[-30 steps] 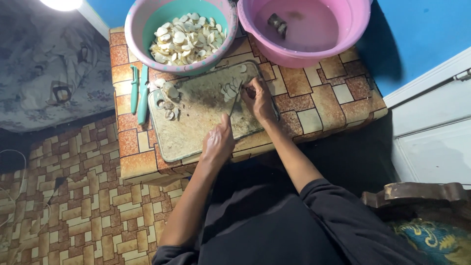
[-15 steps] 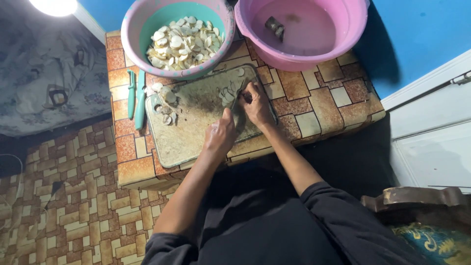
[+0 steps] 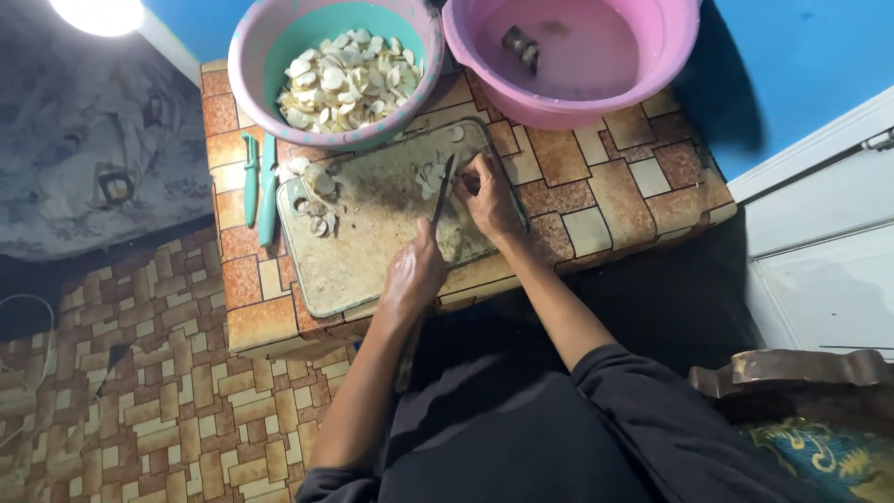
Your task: Slicing plantains on a wooden board and placing them into a bowl of water.
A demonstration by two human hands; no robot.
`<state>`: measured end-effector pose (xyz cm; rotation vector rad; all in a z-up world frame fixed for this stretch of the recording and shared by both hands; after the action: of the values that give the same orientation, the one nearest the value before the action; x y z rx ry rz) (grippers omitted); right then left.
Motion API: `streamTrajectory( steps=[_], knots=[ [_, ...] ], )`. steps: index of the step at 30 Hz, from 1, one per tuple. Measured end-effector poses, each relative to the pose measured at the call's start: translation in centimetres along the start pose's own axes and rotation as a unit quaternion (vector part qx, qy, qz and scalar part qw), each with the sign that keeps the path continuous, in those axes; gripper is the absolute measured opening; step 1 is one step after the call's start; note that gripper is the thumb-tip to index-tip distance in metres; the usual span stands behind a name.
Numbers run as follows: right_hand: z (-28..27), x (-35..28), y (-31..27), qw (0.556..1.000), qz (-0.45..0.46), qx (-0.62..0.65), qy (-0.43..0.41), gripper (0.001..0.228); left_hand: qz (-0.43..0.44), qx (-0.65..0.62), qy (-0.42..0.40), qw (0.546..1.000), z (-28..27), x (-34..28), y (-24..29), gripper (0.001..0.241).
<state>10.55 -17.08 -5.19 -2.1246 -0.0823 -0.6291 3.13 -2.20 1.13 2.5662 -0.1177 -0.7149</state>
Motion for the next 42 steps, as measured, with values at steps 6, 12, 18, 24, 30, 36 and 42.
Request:
streamTrajectory(
  steps=[6,12,18,24,30,36,42],
  knots=[
    [-0.5,0.0,-1.1,0.999,-0.028,-0.012,0.018,0.016,0.038,0.064,0.060,0.995,3.3,1.3,-2.5,0.024],
    [-0.3,0.2,-1.0,1.000,-0.010,-0.013,-0.001,0.016,0.058,0.056,0.048,0.996,3.7,3.3,-1.8,0.030],
    [0.4,0.3,0.5,1.000,0.013,-0.008,-0.012,0.015,0.022,0.035,0.032,0.999,4.0,5.3,-1.5,0.022],
    [0.3,0.3,0.2,0.999,0.023,0.031,-0.010,0.017,0.040,0.164,0.105,0.980,4.4,7.0,-0.3,0.031],
    [-0.4,-0.1,-0.5,0.999,0.019,0.039,0.000,0.019,0.029,0.110,0.104,0.988,3.6,8.9,-1.5,0.030],
    [-1.7,-0.4,-2.1,0.999,-0.021,-0.004,0.050,0.024,0.066,-0.079,0.035,0.994,-0.1,3.0,-1.7,0.050],
    [-1.8,-0.7,-2.7,0.997,-0.036,0.012,0.061,0.032,0.096,-0.055,0.110,0.988,-0.8,3.0,-2.8,0.049]
  ],
)
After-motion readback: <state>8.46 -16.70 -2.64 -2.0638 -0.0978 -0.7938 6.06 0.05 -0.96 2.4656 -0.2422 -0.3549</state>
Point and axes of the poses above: each hand's wrist, its own x-axis towards the middle knuckle, its own z-axis out of the palm, y = z × x, the point moved 8 cm from there along x, towards the middle knuckle, and after that the axes turned 7 degrees about -z, right-handed, at the moved point
